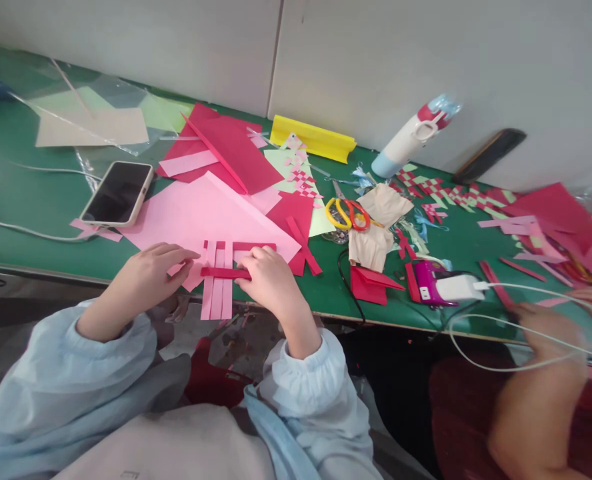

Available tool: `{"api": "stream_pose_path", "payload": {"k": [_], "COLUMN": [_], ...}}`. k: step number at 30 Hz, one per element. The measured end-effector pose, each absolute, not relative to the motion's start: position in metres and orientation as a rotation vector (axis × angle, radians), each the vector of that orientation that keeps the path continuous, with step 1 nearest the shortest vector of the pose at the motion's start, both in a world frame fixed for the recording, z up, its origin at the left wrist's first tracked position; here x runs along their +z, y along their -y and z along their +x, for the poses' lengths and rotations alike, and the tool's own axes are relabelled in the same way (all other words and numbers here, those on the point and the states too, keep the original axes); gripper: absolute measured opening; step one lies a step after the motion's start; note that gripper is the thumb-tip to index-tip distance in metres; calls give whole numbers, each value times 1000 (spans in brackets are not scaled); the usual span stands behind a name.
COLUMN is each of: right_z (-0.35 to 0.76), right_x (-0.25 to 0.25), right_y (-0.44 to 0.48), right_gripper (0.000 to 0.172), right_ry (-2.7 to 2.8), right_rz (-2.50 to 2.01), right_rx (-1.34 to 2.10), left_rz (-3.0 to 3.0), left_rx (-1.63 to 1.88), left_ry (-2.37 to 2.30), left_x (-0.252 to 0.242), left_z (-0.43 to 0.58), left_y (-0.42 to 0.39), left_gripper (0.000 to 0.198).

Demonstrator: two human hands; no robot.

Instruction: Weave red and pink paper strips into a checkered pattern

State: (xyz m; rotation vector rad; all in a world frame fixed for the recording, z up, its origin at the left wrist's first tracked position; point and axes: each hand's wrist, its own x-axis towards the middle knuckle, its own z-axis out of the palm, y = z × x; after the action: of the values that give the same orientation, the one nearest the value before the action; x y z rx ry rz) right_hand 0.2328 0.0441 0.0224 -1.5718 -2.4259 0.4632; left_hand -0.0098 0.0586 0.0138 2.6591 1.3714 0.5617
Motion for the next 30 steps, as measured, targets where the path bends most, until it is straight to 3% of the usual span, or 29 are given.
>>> {"api": "stream_pose_path", "payload": {"k": [12, 30], "right_z": [233, 234], "right_x": [20, 20], "right_y": [-46, -47], "right_gripper": [14, 8], "right_ry": [2409, 2353], "right_rz": [-1559, -1479], "right_rx": [512, 570], "left_rz": [2614, 2581], "left_rx": [867, 992], "left_ry": [-1084, -1108], "left_x": [-1, 1], "left_z": [-4, -11], "left_y": [-32, -31], "left_gripper": [29, 36]}}
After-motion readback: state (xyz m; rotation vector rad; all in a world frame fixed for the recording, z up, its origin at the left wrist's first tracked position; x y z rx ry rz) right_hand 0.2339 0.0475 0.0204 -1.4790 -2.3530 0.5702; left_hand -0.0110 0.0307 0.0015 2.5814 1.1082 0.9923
